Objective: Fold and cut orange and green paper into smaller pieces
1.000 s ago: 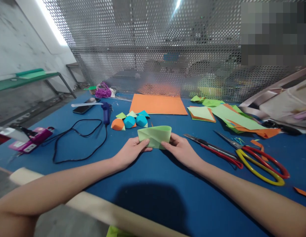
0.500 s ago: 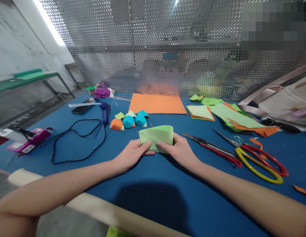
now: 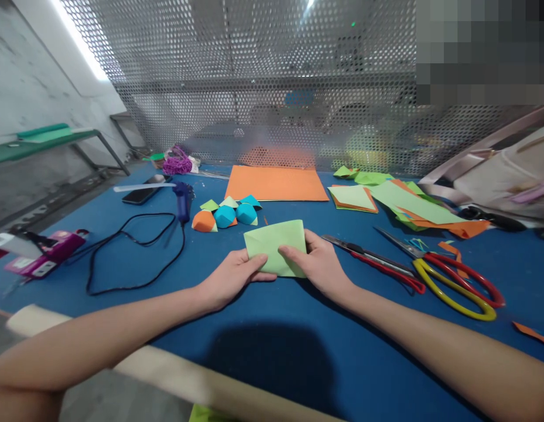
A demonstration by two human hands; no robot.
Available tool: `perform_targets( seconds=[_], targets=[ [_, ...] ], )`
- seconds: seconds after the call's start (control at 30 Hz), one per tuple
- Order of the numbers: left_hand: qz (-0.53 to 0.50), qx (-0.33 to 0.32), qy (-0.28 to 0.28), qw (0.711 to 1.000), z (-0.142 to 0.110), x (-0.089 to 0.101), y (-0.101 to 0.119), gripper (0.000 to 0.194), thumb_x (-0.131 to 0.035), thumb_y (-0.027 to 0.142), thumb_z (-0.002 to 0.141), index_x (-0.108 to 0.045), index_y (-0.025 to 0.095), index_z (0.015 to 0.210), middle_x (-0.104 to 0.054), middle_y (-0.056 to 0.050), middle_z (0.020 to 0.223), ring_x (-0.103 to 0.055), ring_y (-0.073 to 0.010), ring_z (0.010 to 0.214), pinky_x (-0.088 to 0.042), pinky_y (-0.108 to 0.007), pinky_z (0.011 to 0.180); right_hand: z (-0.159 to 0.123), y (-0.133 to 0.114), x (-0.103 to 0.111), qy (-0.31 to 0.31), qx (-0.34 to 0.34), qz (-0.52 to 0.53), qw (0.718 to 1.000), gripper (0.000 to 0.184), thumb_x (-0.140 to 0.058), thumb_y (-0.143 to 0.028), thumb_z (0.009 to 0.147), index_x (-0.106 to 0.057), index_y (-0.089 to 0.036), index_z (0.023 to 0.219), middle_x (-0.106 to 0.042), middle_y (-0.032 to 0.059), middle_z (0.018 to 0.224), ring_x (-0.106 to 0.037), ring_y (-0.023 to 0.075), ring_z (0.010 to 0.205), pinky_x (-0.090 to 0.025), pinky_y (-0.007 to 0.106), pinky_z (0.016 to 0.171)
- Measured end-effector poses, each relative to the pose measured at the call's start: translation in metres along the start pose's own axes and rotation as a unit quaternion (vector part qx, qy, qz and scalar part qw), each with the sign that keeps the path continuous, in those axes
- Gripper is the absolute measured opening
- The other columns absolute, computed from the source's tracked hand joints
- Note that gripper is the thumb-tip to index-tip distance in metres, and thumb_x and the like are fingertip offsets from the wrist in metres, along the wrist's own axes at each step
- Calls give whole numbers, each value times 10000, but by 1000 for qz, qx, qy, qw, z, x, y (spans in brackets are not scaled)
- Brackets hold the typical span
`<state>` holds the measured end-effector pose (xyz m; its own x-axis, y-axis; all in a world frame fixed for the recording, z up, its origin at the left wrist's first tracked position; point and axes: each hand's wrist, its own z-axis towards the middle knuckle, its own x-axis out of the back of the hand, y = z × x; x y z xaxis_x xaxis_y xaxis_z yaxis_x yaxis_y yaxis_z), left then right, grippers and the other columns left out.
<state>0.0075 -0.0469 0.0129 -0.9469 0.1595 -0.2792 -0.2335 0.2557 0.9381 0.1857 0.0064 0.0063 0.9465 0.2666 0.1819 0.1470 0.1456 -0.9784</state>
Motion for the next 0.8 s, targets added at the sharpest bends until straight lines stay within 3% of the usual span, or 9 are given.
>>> perform_targets(
  seconds=[0.3,0.53,0.8],
  targets=[
    [-21,3,6,1000,-1,-4,-1,400,-721,327,829,-673,138,1178,-694,-124,1211,-685,-239,1022,-554,-370,912,-5,-5,0,27,52,-78,995,344,-535,-545,827,-556,-201,819,-612,10,762,-540,175,698,-436,293,608],
    [-47,-1,3,999,-3,-6,-2,349,-622,221,897,-628,142,1238,-676,-130,1240,-700,-221,980,-587,-313,814,-7,-6,0,29,53,-110,992,320,-514,-530,840,-533,-211,816,-602,-1,737,-524,171,677,-408,279,584],
    [-42,-19,30,999,-4,-10,1,437,-636,280,900,-542,171,1313,-649,-142,1259,-701,-230,961,-621,-304,716,-8,-7,-1,34,55,-110,992,306,-535,-520,824,-522,-216,784,-600,-2,724,-521,168,668,-402,276,577]
  ],
)
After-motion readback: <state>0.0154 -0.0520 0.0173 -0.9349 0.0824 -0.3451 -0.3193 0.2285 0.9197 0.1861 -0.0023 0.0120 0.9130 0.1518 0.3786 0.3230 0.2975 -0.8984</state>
